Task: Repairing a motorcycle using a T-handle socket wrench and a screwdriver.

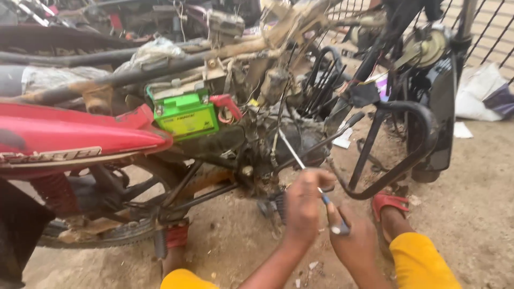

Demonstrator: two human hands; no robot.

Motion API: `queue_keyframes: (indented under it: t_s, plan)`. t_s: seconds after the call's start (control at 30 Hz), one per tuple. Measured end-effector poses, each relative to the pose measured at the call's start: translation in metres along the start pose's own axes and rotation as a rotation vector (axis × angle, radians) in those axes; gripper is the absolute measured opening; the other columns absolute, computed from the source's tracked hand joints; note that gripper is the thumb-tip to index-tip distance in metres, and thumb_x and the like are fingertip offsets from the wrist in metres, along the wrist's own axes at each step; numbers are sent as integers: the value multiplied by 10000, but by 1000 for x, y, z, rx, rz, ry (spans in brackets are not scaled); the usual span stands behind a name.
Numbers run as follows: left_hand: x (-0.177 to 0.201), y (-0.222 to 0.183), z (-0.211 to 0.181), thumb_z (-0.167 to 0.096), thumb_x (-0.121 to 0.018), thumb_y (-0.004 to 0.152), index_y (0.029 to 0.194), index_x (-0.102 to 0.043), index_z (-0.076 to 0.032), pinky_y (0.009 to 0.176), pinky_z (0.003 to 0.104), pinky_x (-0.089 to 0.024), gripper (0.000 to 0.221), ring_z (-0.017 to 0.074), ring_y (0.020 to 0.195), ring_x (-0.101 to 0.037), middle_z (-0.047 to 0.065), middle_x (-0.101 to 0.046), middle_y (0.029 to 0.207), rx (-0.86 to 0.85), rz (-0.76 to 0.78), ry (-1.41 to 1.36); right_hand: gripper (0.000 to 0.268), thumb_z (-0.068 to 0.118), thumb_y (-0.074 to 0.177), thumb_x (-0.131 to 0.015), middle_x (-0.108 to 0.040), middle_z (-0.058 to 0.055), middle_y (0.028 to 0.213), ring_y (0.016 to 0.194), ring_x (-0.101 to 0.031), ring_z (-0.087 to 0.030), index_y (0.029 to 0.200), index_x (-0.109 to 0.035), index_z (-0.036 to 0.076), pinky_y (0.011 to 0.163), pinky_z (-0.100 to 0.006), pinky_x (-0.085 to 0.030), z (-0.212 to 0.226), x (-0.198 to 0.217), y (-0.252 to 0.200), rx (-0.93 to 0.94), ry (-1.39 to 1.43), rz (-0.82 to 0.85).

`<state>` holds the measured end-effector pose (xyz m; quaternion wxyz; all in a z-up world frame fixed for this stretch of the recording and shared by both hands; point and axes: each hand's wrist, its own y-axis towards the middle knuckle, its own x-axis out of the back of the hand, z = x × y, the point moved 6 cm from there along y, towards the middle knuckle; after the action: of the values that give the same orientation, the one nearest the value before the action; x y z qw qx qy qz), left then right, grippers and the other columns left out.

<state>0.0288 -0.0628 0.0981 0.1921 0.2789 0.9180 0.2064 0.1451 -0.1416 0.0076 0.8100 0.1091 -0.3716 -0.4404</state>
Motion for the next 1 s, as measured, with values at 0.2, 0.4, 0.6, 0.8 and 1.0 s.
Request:
queue_keyframes:
  t_s: [0.2,0.4,0.6,0.8,1.0]
  plan:
    - [50,-18,48,-492,-430,1036,1387,-563,-58,971,331,-503,574,221,1179,-630,127,-619,1325,312,6,276,389,364,945,-650,-578,-219,599,598,-583,-464,717,-569,60,532,-544,-423,33,-5,22,123,-132,46]
    - [37,-23,62,-486,-480,1020,1553,-337,16,1053,409,-502,746,329,1340,-579,222,-534,1509,333,146,58,373,392,934,-614,-608,-187,568,574,-627,-432,716,-579,91,535,-536,-475,39,8,39,224,-251,168]
    - [34,-29,35,-437,-429,1025,1590,-289,-20,1081,406,-515,716,311,1351,-565,195,-518,1513,375,183,83,318,429,951,-555,-685,-92,669,636,-691,-321,834,-594,135,627,-473,-540,70,14,58,392,-626,481]
    - [40,-34,21,-363,-460,1045,1649,-253,-65,1104,427,-466,705,328,1412,-491,194,-420,1611,200,159,229,305,409,948,-532,-686,-60,739,696,-705,-249,880,-608,122,696,-399,-538,127,25,56,770,-909,400]
    - [46,-46,39,-425,-469,1008,1621,-242,-113,1137,475,-379,725,322,1479,-354,151,-292,1666,389,96,370,342,481,957,-571,-700,-48,829,798,-724,-256,956,-628,144,763,-397,-538,128,17,64,349,-892,641]
